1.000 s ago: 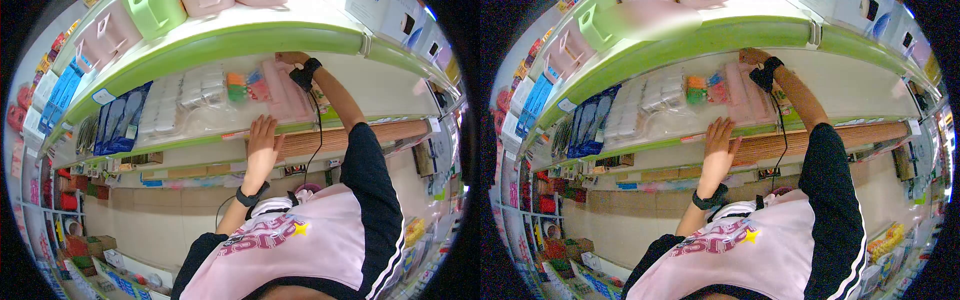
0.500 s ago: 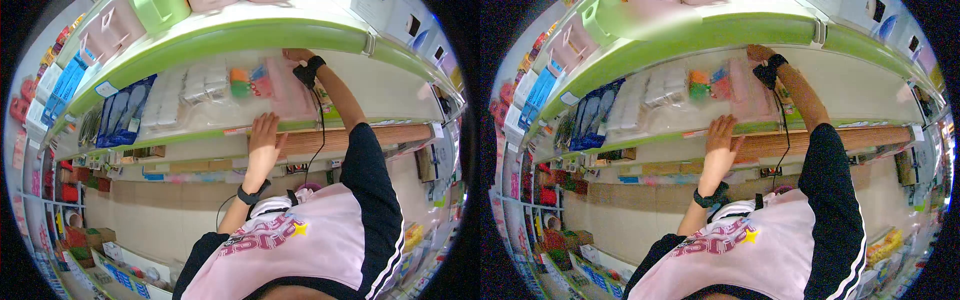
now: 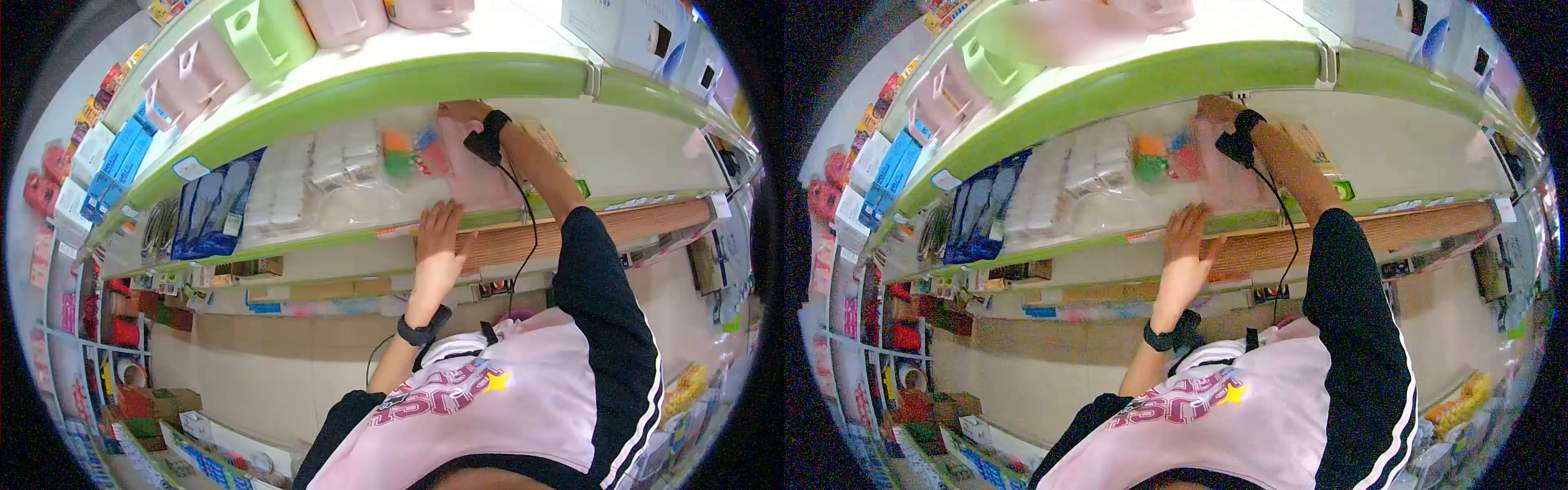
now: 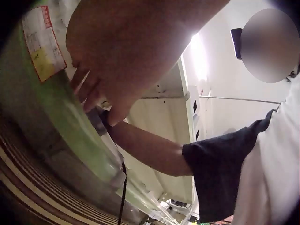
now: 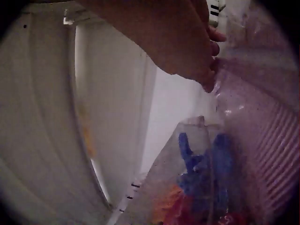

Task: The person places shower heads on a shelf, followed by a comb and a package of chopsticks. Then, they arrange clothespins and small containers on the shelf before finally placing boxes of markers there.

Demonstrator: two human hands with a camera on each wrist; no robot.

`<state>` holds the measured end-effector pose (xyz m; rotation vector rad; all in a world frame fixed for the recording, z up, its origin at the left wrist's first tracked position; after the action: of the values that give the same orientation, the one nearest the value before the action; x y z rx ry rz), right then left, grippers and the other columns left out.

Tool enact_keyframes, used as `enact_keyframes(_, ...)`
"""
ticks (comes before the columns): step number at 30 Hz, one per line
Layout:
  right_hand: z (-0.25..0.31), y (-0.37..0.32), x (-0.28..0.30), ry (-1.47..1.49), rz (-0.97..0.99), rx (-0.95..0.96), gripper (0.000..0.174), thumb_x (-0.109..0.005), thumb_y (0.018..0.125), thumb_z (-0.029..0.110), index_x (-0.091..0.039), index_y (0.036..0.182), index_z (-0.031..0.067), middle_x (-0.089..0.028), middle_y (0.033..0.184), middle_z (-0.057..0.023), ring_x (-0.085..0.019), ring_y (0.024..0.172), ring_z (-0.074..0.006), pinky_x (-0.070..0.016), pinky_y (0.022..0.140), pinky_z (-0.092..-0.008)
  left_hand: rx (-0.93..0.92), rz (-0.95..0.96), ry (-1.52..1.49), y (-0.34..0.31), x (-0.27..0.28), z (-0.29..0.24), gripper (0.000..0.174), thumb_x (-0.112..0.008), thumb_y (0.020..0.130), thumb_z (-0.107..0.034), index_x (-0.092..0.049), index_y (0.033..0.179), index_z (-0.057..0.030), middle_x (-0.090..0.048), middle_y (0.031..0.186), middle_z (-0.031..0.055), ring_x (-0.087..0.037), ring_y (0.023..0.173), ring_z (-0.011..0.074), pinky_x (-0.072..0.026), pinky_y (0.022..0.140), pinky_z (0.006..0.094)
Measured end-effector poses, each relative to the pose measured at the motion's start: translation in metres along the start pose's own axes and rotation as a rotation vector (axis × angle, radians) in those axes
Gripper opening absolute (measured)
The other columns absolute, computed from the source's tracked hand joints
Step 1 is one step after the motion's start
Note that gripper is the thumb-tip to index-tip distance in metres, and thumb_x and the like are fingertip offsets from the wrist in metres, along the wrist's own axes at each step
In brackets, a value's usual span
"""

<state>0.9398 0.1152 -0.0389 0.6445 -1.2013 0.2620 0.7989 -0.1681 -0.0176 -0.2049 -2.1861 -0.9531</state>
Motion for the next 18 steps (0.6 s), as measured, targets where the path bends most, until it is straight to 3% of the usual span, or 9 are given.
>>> enact_keyframes(4,-0.007,0.006,0.012,-0.004,-0.017,0.026,0.017,-0.049,0.077,0.012,-0.058,0.087,0.0026,-0.060,0.084,-0.0140,-0.057,0.079,-0.0290,-0.0446,0.071,-0.0376,0.011,-0.003,-0.073,0.001,-0.001,0.008,0.039,-0.058,0.078,-0.021,-0.050,0.112,-0.0020,-0.049,0.118,0.0157,-0.039,0.116,0.0326,-0.0236,0.102,0.0453)
enact_keyframes(6,-0.019,0.002,0.017,0.002,-0.021,0.035,0.017,-0.049,0.077,0.012,-0.058,0.088,0.0026,-0.060,0.084,-0.0140,-0.057,0.079,-0.0290,-0.0446,0.071,-0.0375,0.042,0.023,-0.169,0.003,-0.002,0.012,0.040,-0.060,0.079,-0.020,-0.050,0.115,-0.0081,-0.048,0.122,0.0117,-0.039,0.117,0.0306,-0.0211,0.103,0.0441)
enact_keyframes(10,-0.019,-0.040,0.007,0.005,-0.018,0.024,0.017,-0.049,0.077,0.012,-0.058,0.088,0.0025,-0.060,0.084,-0.0140,-0.057,0.078,-0.0289,-0.0446,0.070,-0.0374,0.053,0.039,-0.168,0.000,-0.007,0.014,0.038,-0.060,0.079,-0.019,-0.051,0.115,-0.0088,-0.049,0.122,0.0114,-0.039,0.117,0.0302,-0.0203,0.104,0.0439)
enact_keyframes(15,-0.019,-0.017,0.009,0.011,-0.009,0.004,0.017,-0.049,0.077,0.012,-0.058,0.088,0.0024,-0.060,0.083,-0.0139,-0.057,0.078,-0.0288,-0.0445,0.070,-0.0372,0.044,-0.046,-0.233,-0.001,-0.004,0.016,0.031,-0.057,0.078,-0.016,-0.054,0.107,-0.0064,-0.051,0.117,0.0133,-0.042,0.113,0.0302,-0.0218,0.102,0.0456)
enact_keyframes(18,-0.025,-0.019,0.009,0.013,-0.012,-0.016,0.017,-0.049,0.077,0.012,-0.058,0.088,0.0024,-0.060,0.083,-0.0138,-0.057,0.077,-0.0287,-0.0445,0.070,-0.0371,0.069,-0.001,-0.240,0.002,-0.004,0.016,0.027,-0.056,0.079,-0.015,-0.055,0.104,-0.0066,-0.053,0.115,0.0125,-0.043,0.112,0.0299,-0.0206,0.103,0.0458)
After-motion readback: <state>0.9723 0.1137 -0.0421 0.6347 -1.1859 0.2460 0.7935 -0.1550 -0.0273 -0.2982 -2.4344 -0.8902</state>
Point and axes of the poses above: each hand's wrist, its own y-axis towards the middle knuckle, its own x-axis out of the back of the hand, z = x × y, the point moved 8 cm from there along y, towards the middle knuckle
